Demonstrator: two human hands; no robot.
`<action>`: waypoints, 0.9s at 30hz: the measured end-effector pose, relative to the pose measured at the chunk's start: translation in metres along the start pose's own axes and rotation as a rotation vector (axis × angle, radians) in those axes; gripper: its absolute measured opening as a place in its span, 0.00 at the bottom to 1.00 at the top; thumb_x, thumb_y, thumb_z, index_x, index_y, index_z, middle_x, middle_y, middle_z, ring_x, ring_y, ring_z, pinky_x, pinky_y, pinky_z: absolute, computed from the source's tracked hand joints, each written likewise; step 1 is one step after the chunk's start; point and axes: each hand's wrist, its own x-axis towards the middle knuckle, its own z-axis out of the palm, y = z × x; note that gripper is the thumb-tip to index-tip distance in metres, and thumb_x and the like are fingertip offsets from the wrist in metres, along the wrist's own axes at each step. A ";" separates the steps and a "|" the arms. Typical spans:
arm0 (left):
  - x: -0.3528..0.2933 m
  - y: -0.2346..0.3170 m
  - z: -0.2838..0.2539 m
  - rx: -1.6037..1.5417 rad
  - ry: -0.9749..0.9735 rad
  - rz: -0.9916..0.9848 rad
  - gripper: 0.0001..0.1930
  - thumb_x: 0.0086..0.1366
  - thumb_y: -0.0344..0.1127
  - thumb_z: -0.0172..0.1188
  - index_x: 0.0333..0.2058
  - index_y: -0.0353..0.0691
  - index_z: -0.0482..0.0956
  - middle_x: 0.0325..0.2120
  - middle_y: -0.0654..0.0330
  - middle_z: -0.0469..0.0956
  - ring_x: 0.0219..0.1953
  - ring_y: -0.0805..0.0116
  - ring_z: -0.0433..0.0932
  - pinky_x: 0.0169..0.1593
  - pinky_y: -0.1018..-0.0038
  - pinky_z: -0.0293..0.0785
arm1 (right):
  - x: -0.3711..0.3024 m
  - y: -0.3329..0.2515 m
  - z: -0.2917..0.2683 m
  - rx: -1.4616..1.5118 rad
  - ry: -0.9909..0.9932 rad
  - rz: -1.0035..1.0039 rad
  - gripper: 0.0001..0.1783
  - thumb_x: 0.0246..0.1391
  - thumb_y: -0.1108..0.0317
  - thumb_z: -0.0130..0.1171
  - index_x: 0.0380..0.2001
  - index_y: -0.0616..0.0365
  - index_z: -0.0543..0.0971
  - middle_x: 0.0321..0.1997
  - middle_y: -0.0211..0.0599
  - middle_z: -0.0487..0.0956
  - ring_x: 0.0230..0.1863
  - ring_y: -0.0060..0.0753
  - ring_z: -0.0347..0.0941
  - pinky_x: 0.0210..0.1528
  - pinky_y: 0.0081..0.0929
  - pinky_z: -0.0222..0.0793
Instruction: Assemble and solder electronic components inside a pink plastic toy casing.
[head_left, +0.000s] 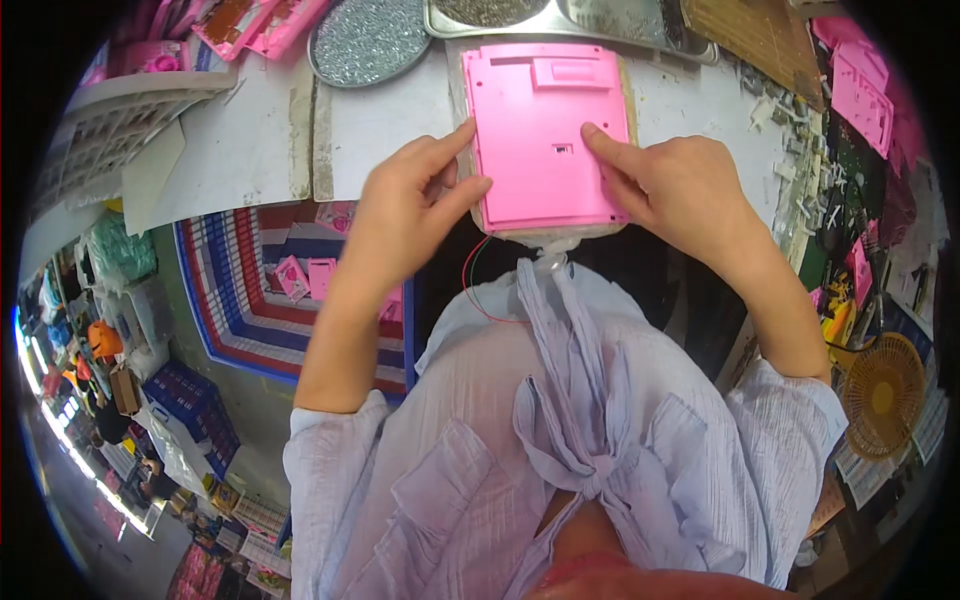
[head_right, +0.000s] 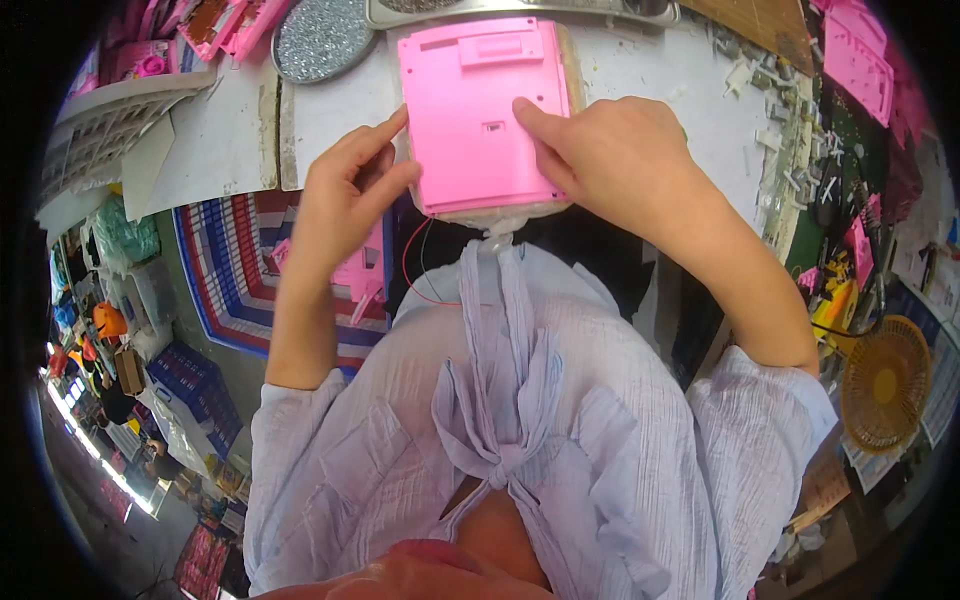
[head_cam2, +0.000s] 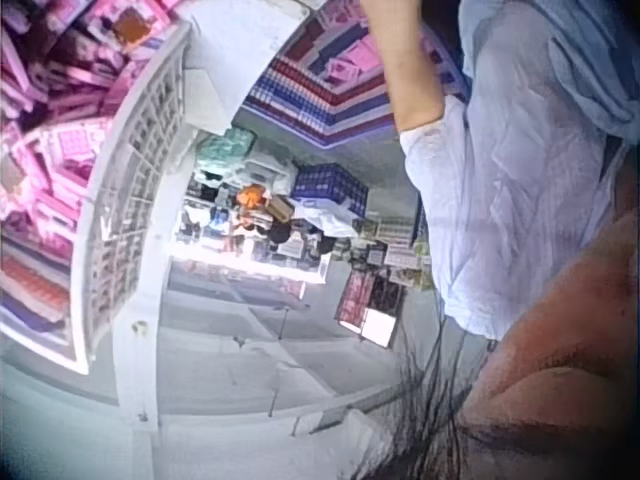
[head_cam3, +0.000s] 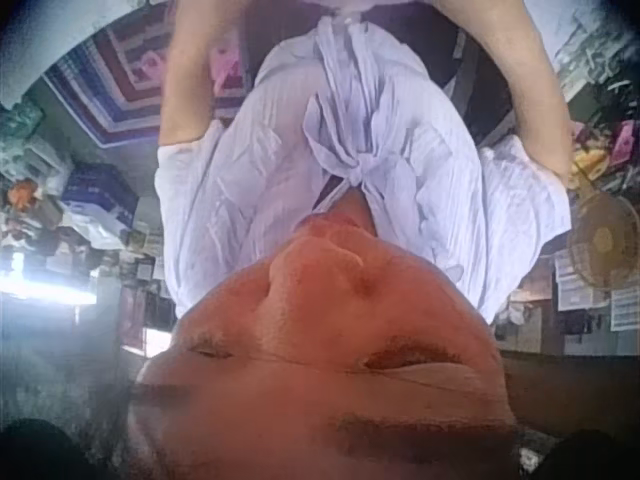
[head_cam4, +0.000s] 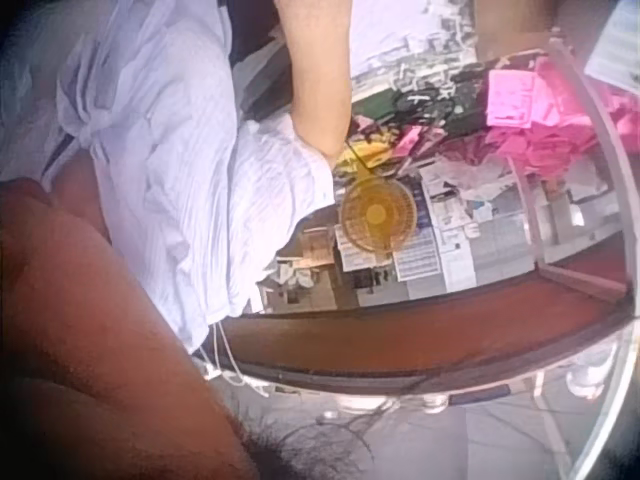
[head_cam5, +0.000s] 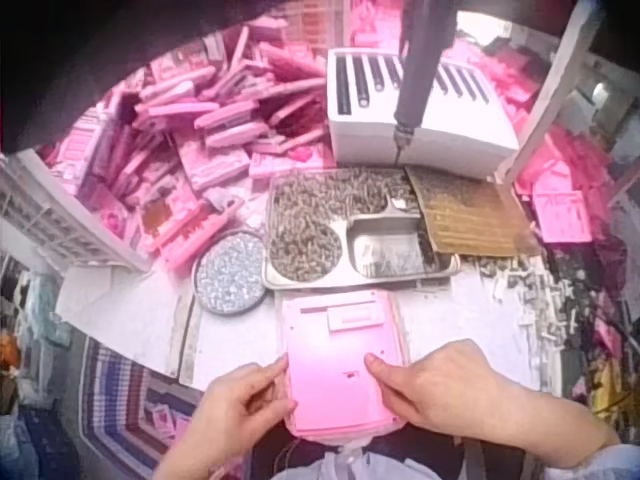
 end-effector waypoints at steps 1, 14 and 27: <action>0.005 -0.005 -0.013 -0.073 -0.092 -0.025 0.19 0.62 0.35 0.70 0.51 0.36 0.83 0.28 0.58 0.75 0.28 0.63 0.72 0.34 0.72 0.71 | 0.004 0.000 -0.003 -0.023 -0.013 -0.012 0.16 0.56 0.62 0.61 0.47 0.48 0.85 0.18 0.41 0.78 0.25 0.48 0.78 0.27 0.46 0.71; 0.089 -0.069 -0.069 0.528 0.507 0.156 0.06 0.58 0.39 0.69 0.30 0.45 0.87 0.31 0.61 0.81 0.39 0.57 0.79 0.44 0.59 0.69 | 0.184 -0.010 -0.013 -0.007 0.378 -0.487 0.07 0.51 0.68 0.65 0.24 0.59 0.83 0.25 0.36 0.79 0.40 0.42 0.75 0.43 0.40 0.70; 0.100 -0.082 -0.068 0.696 0.540 0.203 0.14 0.67 0.43 0.63 0.27 0.40 0.80 0.28 0.55 0.79 0.35 0.52 0.78 0.39 0.54 0.66 | 0.267 -0.024 0.036 -0.220 0.225 -0.315 0.13 0.54 0.64 0.56 0.31 0.56 0.87 0.42 0.40 0.85 0.56 0.43 0.74 0.51 0.47 0.70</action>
